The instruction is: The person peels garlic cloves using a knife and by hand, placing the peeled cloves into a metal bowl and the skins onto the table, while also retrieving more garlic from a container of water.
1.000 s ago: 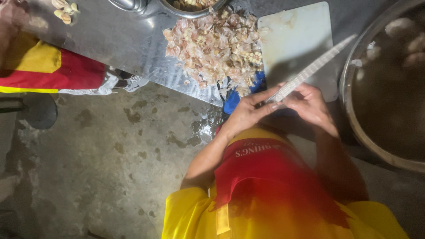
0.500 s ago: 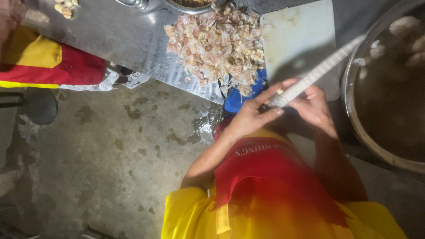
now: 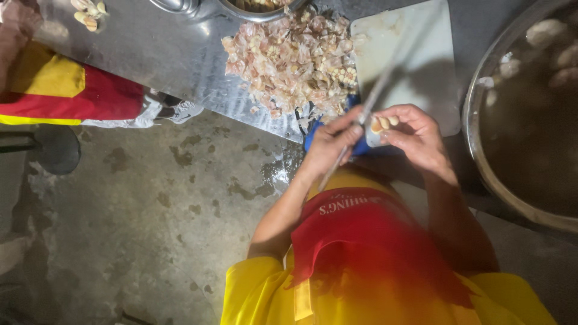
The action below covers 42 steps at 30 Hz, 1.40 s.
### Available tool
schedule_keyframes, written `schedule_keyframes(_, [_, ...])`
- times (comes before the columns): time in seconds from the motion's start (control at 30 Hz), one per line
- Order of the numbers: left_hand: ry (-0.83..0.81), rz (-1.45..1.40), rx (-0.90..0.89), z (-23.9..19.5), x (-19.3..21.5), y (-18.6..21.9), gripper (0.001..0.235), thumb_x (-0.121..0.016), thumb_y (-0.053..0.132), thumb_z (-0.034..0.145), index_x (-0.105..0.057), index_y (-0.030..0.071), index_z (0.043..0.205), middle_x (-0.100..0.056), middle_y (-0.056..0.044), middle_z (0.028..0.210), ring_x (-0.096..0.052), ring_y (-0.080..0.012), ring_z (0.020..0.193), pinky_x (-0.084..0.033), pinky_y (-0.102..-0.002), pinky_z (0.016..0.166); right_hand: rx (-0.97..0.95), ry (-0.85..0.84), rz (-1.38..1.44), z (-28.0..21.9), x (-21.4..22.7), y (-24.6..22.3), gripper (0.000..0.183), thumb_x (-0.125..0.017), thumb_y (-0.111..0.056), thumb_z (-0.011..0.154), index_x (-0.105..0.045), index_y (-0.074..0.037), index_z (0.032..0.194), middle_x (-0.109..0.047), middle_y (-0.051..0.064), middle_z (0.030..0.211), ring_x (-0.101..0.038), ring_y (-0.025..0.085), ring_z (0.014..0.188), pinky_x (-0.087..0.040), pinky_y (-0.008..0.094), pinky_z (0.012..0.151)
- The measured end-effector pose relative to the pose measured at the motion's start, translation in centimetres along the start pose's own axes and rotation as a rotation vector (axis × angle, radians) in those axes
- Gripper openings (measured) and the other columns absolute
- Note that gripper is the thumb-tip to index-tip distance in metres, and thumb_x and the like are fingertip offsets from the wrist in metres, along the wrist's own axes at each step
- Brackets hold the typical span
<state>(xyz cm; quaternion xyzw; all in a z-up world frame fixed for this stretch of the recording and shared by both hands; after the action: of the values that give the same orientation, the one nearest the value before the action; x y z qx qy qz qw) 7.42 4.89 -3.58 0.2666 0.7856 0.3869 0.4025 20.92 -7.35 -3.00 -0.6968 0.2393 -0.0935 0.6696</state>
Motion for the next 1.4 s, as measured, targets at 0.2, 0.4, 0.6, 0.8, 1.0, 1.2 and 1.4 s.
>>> schedule_keyframes(0.2, [-0.219,0.475,-0.302,-2.1,-3.4,1.5,0.067,-0.077,0.019,0.095,-0.048,0.013,0.155,-0.052,-0.017,0.158,-0.068,-0.0199,0.105,-0.055,-0.038,0.104,-0.067,-0.001,-0.086,0.2,0.6,0.3,0.037,-0.064,0.007,0.093,-0.061,0.002,0.129,-0.068,0.021,0.124,-0.071,0.028,0.109,-0.063,0.04,0.095])
schedule_keyframes(0.4, [-0.22,0.571,-0.339,-1.6,-3.0,0.7,0.064,-0.076,0.025,0.097,-0.049,0.014,0.154,-0.053,-0.015,0.159,-0.054,-0.0282,0.146,-0.044,-0.038,0.122,0.123,-0.191,0.172,1.0,-1.5,-2.5,0.052,-0.076,-0.014,0.084,-0.059,0.0,0.131,-0.069,0.02,0.123,-0.07,0.029,0.113,-0.063,0.04,0.097])
schedule_keyframes(0.6, [-0.223,0.497,-0.439,-1.1,-1.9,-0.2,0.053,-0.074,0.02,0.105,-0.056,0.01,0.153,-0.062,-0.02,0.149,-0.063,-0.0321,0.134,-0.049,-0.043,0.113,-0.039,-0.077,0.045,0.3,0.5,0.8,0.031,-0.065,0.007,0.095,-0.062,0.003,0.126,-0.068,0.023,0.125,-0.071,0.032,0.113,-0.064,0.042,0.099])
schedule_keyframes(0.8, [-0.159,-0.528,0.162,0.9,-0.3,-3.0,0.05,-0.063,0.031,0.098,-0.053,0.016,0.145,-0.064,-0.002,0.07,-0.057,-0.0113,0.043,-0.042,-0.024,0.032,0.023,-0.108,0.301,0.7,-0.1,0.2,0.027,-0.062,0.009,0.095,-0.064,0.0,0.12,-0.066,0.016,0.13,-0.072,0.028,0.112,-0.065,0.04,0.093])
schedule_keyframes(1.0, [0.062,0.059,-0.048,0.3,1.1,-0.3,0.05,-0.067,0.027,0.103,-0.055,0.016,0.15,-0.06,-0.001,0.073,-0.053,-0.0064,0.048,-0.044,-0.022,0.041,-0.06,0.063,-0.02,0.6,0.6,0.1,0.037,-0.061,0.014,0.094,-0.058,0.003,0.129,-0.067,0.016,0.128,-0.068,0.024,0.11,-0.062,0.037,0.092])
schedule_keyframes(1.2, [-0.158,0.425,-0.158,-1.1,-2.7,0.3,0.065,-0.074,0.022,0.098,-0.05,0.011,0.157,-0.071,-0.013,0.129,-0.065,-0.0183,0.105,-0.055,-0.034,0.095,-0.014,-0.061,0.051,1.0,0.7,0.6,0.039,-0.062,0.012,0.093,-0.057,0.003,0.131,-0.066,0.02,0.127,-0.07,0.027,0.112,-0.063,0.04,0.096])
schedule_keyframes(1.4, [-0.234,0.589,-0.345,-0.9,-2.8,0.4,0.059,-0.075,0.025,0.098,-0.053,0.012,0.152,-0.056,-0.013,0.156,-0.053,-0.0272,0.146,-0.042,-0.04,0.124,-0.086,-0.073,0.073,0.9,1.8,2.8,0.042,-0.063,0.011,0.091,-0.056,0.003,0.132,-0.068,0.019,0.123,-0.069,0.025,0.111,-0.061,0.038,0.095])
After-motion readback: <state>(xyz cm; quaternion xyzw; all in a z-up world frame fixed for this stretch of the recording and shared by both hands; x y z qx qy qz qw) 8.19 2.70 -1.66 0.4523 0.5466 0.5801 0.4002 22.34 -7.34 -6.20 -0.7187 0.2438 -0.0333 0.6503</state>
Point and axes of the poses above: each hand's wrist, its own z-axis towards the middle knuckle, its own x-axis out of the back of the hand, y = z × x, the point moved 8 cm from there along z, towards the middle knuckle
